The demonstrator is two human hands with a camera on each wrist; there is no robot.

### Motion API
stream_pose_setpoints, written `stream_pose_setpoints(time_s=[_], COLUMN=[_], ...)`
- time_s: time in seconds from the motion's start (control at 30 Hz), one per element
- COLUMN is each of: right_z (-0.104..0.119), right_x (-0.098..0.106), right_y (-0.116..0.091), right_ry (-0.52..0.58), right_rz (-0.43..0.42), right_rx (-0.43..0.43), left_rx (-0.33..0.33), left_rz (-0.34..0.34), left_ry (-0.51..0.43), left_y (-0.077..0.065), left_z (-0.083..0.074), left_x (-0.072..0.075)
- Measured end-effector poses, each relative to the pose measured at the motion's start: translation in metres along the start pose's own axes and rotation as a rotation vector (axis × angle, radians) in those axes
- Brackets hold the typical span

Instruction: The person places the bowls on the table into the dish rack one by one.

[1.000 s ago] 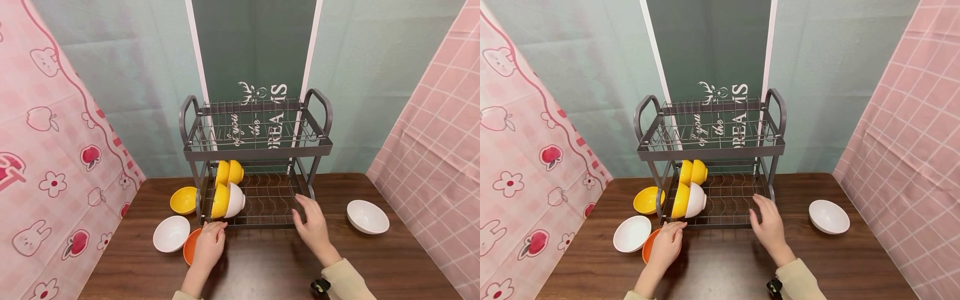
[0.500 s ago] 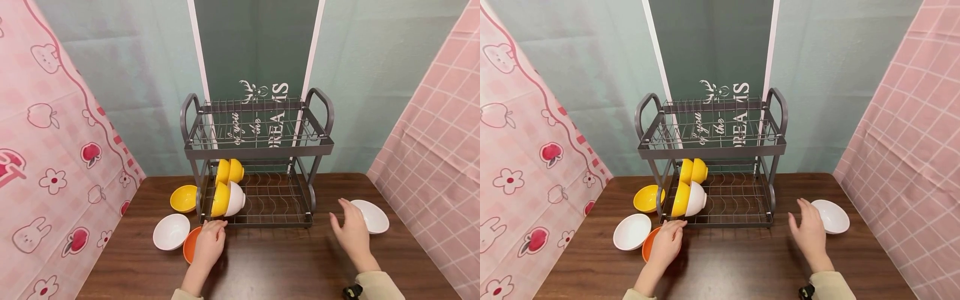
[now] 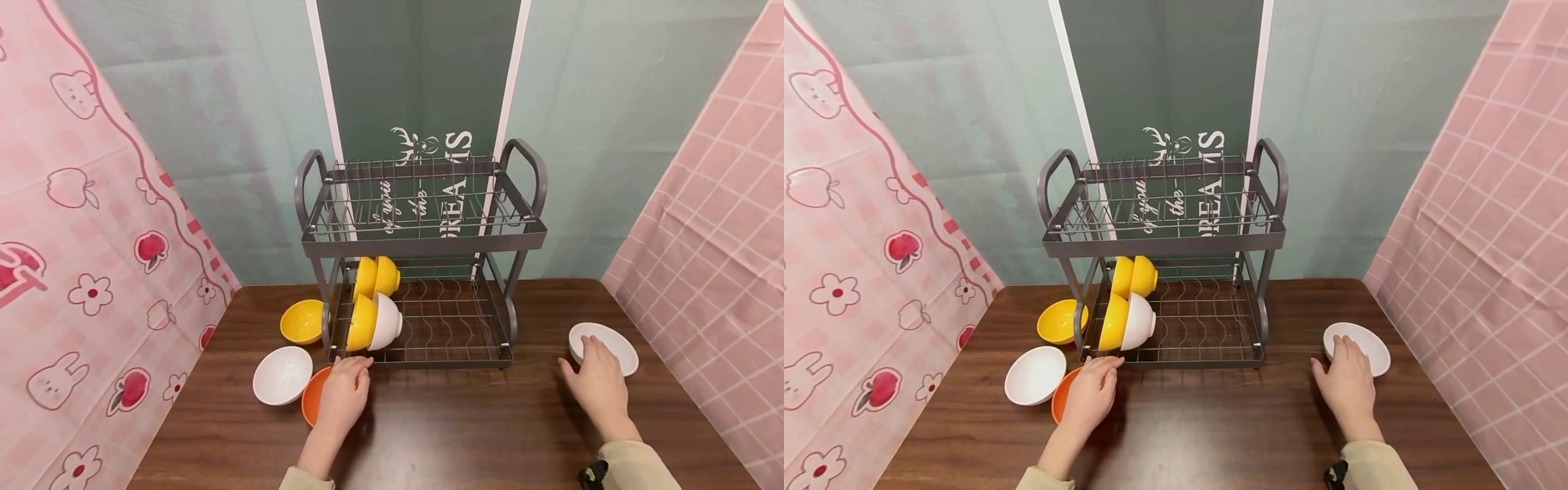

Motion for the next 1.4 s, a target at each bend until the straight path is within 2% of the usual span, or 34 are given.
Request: stream_pose_setpoints(time_s=[0.4,0.77,1.07,1.23,1.4], right_z=[-0.008,-0.012,-0.015,-0.015,-0.015], right_x=[-0.006,-0.006,-0.003,0.0,0.0], right_y=[-0.002,-0.002,-0.003,-0.003,-0.004], right_ry=[-0.069,-0.117,-0.116,-0.12,-0.099], right_rz=[0.112,0.146,0.268,0.284,0.268], right_rx=[-0.011,-0.011,-0.084,-0.085,-0.089], left_rx=[0.011,-0.007,-0.013,-0.014,0.018], left_rz=[0.014,-0.009,-0.022,-0.023,0.008], left_ry=[0.01,0.007,0.002,0.004,-0.004], left_y=[0.0,-0.001,-0.001,-0.001,0.0], left_z=[0.001,0.001,0.001,0.001,0.001], left_x=[-0.002,-0.002,-0.002,-0.002,-0.002])
Point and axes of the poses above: each hand's wrist, its own y-axis towards the middle knuckle, its own x-axis out of the back of the hand, z = x × y, the point moved 4 cm from there along y, towards the middle knuckle, and after that the axes turned 8 degrees about z, right-handed, at the moved point
